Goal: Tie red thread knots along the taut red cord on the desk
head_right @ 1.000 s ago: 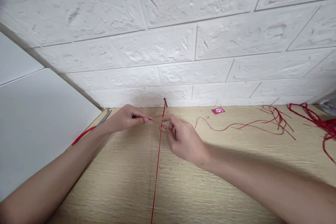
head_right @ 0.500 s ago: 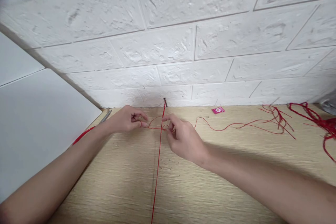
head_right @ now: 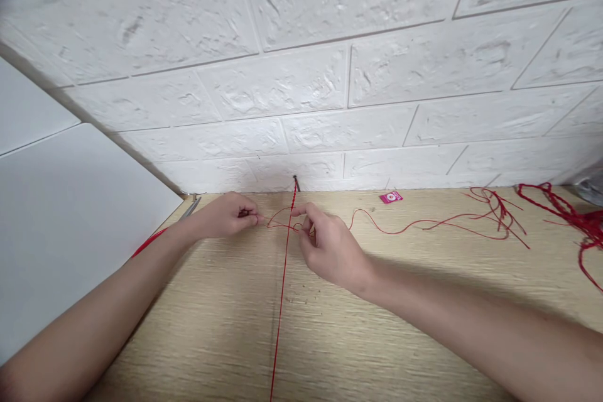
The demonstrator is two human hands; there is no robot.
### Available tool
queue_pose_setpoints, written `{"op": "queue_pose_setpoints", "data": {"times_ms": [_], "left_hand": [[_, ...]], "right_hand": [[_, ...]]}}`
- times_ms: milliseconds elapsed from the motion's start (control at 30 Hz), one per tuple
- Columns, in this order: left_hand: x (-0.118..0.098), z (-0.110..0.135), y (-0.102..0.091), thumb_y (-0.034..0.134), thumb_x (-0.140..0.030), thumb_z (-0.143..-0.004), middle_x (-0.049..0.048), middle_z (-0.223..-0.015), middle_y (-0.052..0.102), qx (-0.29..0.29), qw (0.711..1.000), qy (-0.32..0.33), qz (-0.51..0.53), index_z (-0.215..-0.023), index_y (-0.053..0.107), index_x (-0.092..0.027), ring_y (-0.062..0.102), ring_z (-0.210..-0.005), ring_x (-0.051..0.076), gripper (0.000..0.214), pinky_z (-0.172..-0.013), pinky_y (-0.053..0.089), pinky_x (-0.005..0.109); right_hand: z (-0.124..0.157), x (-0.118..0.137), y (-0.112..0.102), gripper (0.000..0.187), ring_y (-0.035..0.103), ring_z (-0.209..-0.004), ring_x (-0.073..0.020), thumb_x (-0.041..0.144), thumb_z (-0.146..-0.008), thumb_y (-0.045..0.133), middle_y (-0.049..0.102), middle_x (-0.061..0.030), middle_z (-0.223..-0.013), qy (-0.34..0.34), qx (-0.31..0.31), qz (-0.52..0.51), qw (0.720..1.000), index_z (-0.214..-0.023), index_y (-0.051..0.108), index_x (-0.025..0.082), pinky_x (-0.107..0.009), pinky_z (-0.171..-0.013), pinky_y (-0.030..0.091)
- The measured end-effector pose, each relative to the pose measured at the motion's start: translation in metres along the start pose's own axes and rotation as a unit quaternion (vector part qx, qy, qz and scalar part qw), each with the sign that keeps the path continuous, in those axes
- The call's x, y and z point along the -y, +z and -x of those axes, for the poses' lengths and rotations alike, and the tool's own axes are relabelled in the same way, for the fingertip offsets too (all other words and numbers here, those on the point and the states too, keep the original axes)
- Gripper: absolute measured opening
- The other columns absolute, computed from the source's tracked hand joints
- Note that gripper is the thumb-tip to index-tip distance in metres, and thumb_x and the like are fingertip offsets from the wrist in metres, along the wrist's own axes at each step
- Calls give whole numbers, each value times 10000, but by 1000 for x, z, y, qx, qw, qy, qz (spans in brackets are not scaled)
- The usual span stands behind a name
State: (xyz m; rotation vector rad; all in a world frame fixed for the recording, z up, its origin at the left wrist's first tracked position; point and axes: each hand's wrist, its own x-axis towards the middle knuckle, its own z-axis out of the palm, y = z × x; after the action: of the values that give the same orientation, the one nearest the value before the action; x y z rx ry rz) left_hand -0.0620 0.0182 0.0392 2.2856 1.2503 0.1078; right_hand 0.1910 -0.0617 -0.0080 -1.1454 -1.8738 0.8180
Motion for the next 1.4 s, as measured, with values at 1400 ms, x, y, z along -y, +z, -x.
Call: {"op": "queue_pose_setpoints", "data": {"times_ms": [1400], "left_hand": [[20,-5,1,442,-353,-882,194,-846,715,-274,869,-285,-298,-879,744,-156,648,-746,338,361,-644,393,376]], "right_hand": [[1,0,-3,321,499,-564,-112,103,-846,493,548,43,-698,11,5,0,1000,-1138,581,203,-244,-540,369]]}}
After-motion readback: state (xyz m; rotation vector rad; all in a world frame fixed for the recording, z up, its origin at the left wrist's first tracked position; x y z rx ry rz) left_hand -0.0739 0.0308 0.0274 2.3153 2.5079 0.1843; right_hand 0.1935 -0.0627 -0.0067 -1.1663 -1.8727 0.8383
